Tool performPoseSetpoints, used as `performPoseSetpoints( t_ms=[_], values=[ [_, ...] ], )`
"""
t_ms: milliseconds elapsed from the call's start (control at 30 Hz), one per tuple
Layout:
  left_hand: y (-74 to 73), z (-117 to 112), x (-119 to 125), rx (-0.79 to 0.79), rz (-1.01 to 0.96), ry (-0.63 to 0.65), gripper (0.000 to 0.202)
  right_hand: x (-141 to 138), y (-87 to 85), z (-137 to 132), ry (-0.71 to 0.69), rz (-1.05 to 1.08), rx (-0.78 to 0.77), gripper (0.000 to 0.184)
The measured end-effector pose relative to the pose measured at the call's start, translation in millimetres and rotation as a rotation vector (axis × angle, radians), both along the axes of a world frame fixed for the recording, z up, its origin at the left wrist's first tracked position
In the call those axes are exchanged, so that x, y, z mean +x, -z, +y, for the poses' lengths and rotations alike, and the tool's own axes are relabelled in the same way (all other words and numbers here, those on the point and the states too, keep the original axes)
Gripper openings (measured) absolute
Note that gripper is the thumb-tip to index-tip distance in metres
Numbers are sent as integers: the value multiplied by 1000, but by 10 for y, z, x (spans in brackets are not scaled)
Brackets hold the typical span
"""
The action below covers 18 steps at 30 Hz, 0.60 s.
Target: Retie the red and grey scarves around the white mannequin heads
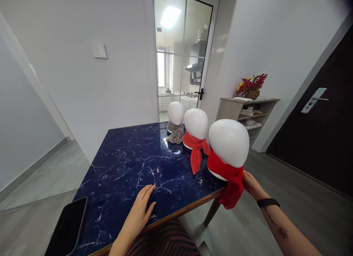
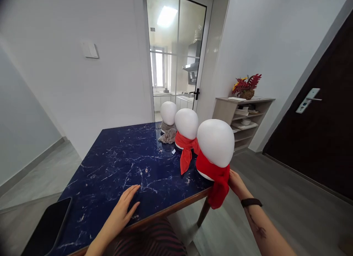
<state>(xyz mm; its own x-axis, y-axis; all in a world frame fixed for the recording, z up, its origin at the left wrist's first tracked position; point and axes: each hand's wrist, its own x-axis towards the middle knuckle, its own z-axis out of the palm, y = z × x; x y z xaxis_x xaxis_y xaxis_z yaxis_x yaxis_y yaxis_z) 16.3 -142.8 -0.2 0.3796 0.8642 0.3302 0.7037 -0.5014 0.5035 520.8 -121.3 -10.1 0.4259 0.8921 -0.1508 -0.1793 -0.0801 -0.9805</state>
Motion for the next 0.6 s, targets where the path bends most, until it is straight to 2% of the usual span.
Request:
performPoseSetpoints(
  t_ms=[133,333,600],
  values=[
    [79,8,-149,15,-47,-42,45,-2,-66,227,-53,-17,-15,16],
    [105,-14,-188,-12,-92,-87,43,-56,-164,456,-41,-116,-53,10],
    [137,-14,-187,-1,-74,-116,40,10,-83,542,-14,-382,34,17]
  ],
)
